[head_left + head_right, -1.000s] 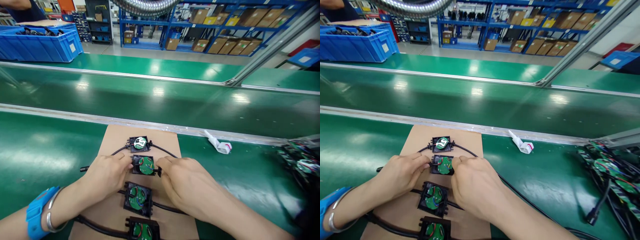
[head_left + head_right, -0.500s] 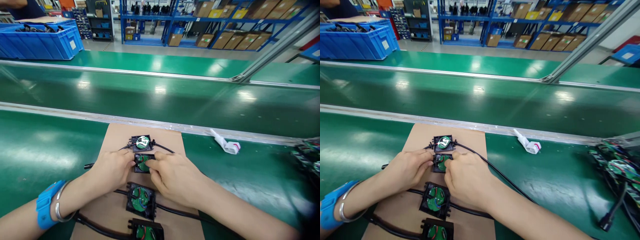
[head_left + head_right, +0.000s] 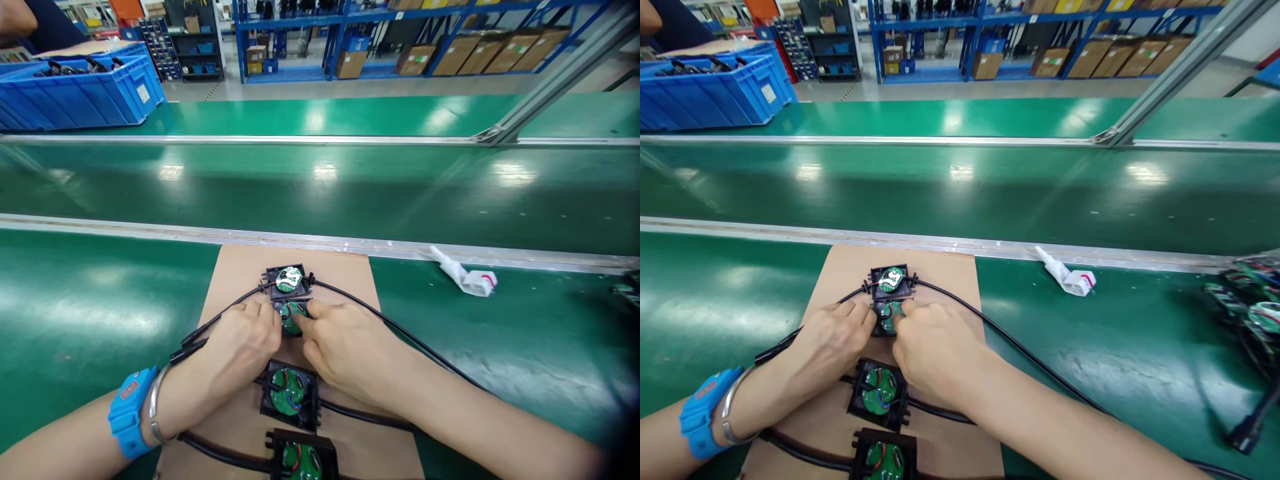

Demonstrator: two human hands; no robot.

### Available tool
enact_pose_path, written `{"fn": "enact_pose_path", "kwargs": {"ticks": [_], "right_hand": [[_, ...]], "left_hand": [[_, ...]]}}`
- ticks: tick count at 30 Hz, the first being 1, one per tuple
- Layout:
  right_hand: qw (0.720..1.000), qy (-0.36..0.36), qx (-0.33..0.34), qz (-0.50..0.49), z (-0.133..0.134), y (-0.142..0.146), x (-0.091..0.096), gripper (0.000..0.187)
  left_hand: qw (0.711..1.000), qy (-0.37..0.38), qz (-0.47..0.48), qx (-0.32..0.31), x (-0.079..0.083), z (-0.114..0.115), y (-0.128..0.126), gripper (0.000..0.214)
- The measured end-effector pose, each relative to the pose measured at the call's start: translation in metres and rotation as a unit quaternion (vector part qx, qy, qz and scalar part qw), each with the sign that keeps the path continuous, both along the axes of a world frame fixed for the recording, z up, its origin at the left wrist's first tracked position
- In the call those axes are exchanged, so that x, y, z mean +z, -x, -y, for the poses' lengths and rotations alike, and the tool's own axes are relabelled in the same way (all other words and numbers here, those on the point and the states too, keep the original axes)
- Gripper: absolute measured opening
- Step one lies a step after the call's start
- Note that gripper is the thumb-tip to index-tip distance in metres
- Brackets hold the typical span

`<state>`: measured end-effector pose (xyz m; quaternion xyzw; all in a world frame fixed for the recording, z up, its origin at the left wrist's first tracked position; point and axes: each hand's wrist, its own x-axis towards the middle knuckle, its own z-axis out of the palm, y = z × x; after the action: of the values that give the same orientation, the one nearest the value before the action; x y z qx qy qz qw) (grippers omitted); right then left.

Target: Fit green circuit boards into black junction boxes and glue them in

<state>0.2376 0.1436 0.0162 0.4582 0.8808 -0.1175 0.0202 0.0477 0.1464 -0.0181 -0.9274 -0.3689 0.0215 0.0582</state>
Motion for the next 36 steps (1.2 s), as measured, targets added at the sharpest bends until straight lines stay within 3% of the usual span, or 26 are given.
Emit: {"fn": "enact_pose_path", "kwargs": {"ticks": [4,7,13,19,22,25,29,34,36], "right_hand": [[1.0,-0.015,0.001,-0.006,0.004,-0.001,0.001,0.018],[1.0,-0.02,-0.002,-0.021,0.009,-0.002,-0.002,0.018],[0.999,-0.015,-0.023,-0.027,0.014,0.0,-0.007,0.02],[0.991,0.088,-0.008,-0.1,0.004,-0.016,0.01,0.03],[0.981,0.125,-0.018,-0.146,0.003,-0.026,0.014,0.039],[0.982,0.135,-0.056,-0.123,0.007,-0.03,0.012,0.02],[0.993,0.065,-0.045,-0.088,0.013,-0.026,0.0,0.007],[0.983,-0.126,0.014,-0.131,0.015,-0.025,-0.031,0.019],[0.974,-0.162,0.012,-0.157,0.016,-0.028,-0.043,0.024]], "left_hand": [[1.0,-0.003,0.023,0.005,0.008,-0.001,0.002,0.023],[0.998,-0.007,0.062,0.021,0.009,0.009,0.002,0.044],[1.0,-0.019,0.0,0.011,0.001,0.027,-0.003,0.054],[0.991,0.049,0.119,0.038,0.012,0.014,0.002,0.045],[0.984,0.074,0.162,-0.02,0.015,0.01,0.0,0.037],[0.978,0.1,0.164,-0.087,0.01,0.008,-0.001,0.027],[0.975,0.099,0.176,-0.089,-0.001,0.005,0.001,0.02],[0.972,0.11,0.188,-0.092,-0.005,0.004,0.001,0.023],[0.971,0.118,0.185,-0.091,-0.004,0.004,0.0,0.023]]}}
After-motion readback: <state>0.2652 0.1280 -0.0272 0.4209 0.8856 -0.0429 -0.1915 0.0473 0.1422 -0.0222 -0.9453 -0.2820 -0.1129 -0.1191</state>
